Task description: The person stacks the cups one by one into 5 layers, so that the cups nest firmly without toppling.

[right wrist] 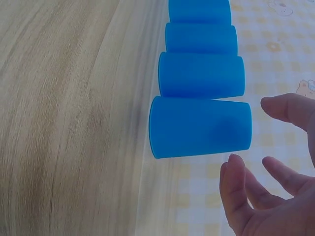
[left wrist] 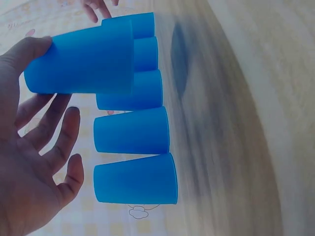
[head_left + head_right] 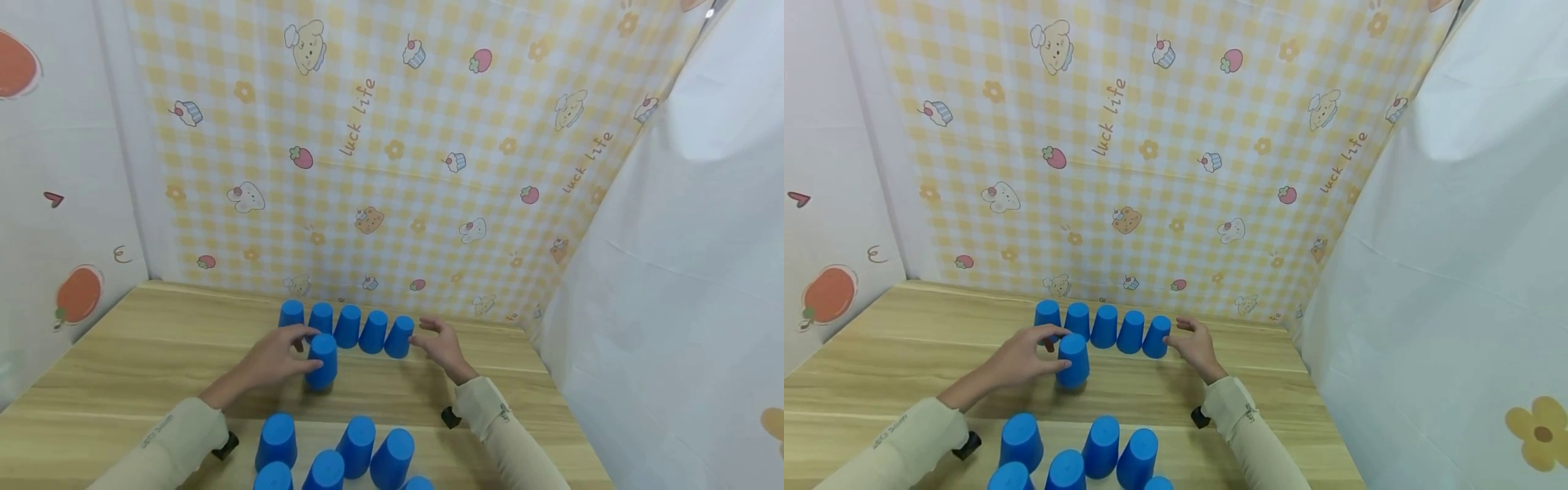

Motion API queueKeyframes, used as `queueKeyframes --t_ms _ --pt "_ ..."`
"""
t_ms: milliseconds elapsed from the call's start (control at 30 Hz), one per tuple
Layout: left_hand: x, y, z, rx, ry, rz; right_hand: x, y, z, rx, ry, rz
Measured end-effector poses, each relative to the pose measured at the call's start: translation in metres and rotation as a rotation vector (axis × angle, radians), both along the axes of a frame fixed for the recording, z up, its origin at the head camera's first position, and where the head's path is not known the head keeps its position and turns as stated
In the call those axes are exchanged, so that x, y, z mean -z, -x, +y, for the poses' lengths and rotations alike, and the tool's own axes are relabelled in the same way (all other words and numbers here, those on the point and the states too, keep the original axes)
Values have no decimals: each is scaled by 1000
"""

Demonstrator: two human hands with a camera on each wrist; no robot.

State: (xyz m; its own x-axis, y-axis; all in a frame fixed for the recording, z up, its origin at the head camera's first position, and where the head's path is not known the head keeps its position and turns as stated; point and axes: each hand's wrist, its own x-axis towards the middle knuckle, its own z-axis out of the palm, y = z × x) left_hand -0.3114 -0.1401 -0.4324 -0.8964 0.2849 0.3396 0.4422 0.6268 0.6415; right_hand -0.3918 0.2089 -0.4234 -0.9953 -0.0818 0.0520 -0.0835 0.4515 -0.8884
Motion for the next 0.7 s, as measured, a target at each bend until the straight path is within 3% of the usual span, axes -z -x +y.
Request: queueKeyframes --t_ms 167,367,700 --pt "-4 5 -1 -46 -24 8 -1 -2 0 -3 -3 -6" --pt "-13 12 -2 -86 -42 79 -2 -5 1 -11 3 -8" --pt "-23 21 -5 -135 -85 50 -3 -10 5 -21 1 -10"
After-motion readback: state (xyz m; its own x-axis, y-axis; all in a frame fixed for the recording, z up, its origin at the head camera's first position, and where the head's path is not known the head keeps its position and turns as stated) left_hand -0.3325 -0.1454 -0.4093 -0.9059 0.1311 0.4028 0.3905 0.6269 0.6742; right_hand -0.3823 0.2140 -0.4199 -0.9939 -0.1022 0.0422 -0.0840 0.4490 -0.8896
